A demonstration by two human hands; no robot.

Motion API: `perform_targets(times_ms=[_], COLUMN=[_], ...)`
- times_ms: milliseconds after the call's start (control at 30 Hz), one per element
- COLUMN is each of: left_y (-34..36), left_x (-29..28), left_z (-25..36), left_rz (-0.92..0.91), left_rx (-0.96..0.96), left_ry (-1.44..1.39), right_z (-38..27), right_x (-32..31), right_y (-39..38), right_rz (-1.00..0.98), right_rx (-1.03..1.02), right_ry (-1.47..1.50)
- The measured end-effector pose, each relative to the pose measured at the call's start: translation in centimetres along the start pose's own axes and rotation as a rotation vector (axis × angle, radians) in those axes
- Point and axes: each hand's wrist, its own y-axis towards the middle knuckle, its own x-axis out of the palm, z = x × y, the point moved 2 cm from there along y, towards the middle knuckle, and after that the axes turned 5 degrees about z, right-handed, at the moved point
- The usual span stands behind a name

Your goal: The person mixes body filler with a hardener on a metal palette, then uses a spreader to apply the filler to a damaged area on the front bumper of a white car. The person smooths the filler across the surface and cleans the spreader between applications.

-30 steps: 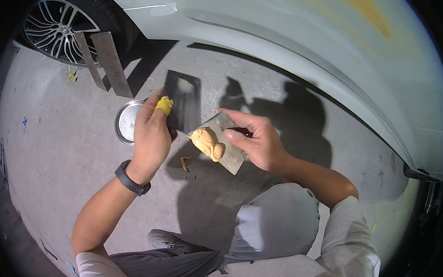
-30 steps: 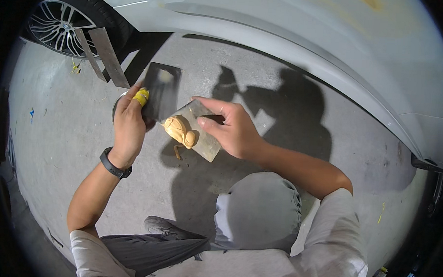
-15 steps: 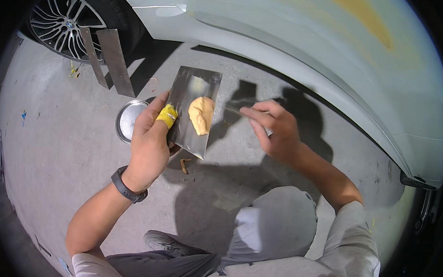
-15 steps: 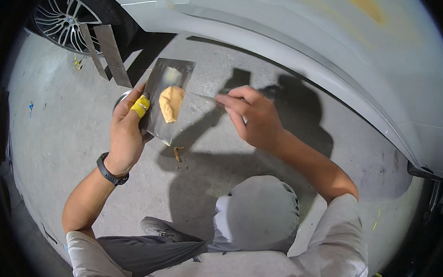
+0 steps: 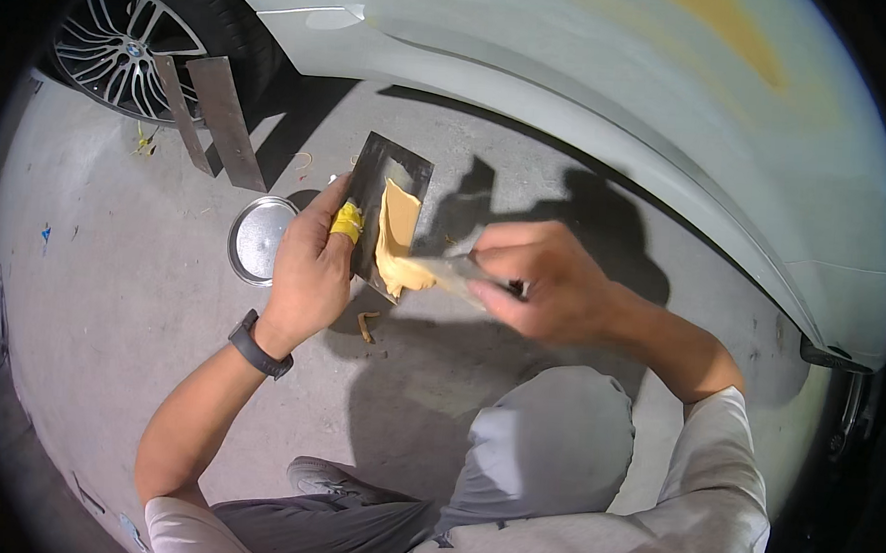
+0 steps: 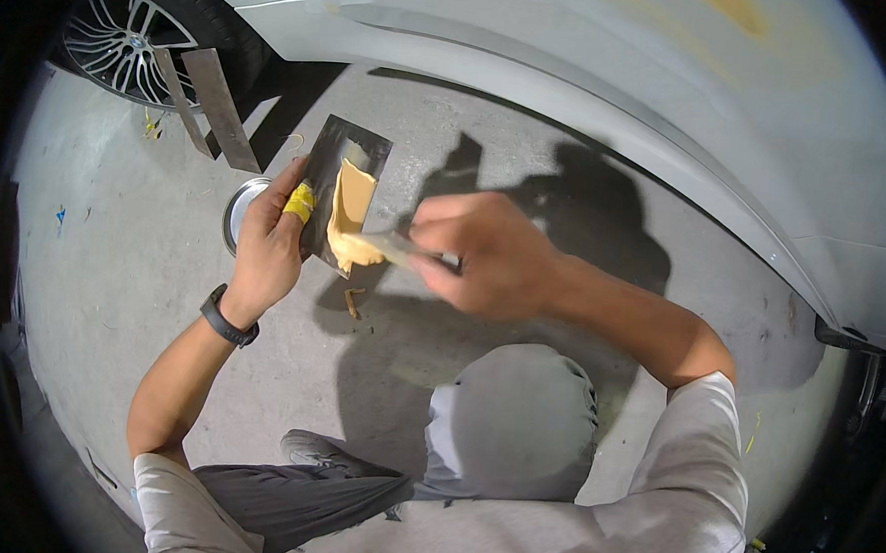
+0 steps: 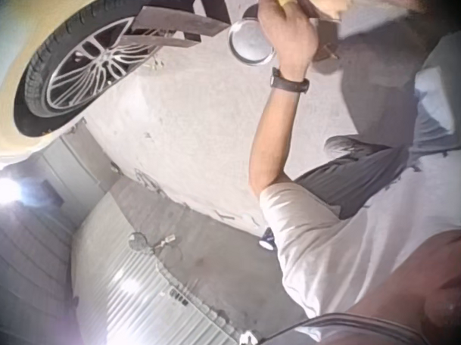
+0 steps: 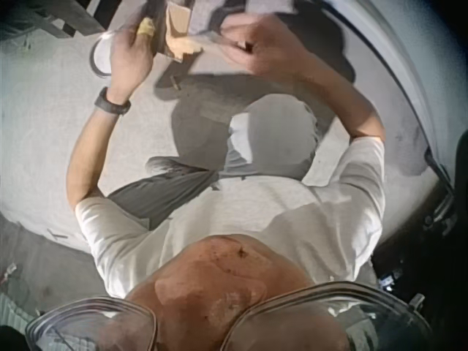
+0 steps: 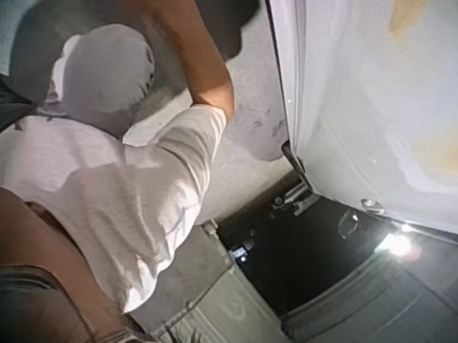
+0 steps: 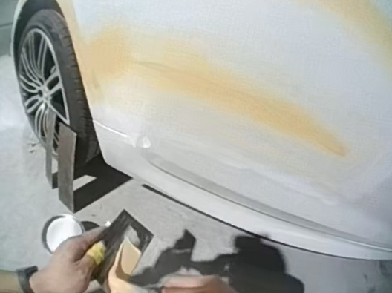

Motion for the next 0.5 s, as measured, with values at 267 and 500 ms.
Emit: perform_targets(times_ms=[267,500], left_y=[0.7,0.3], left_x=[-0.7,-0.6], left_z=[-0.9,-0.6], left_rz=[-0.026,0.106], left_rx=[0.136,0.149], left_ry=[0.085,0.093], right_z=[0.1,0.9], right_x=[0.2,0.9], right_y=[-0.2,-0.9], right_rz=[0.034,0.061], right_rx=[-0.037,-0.115], right_ry=[-0.078,-0.036])
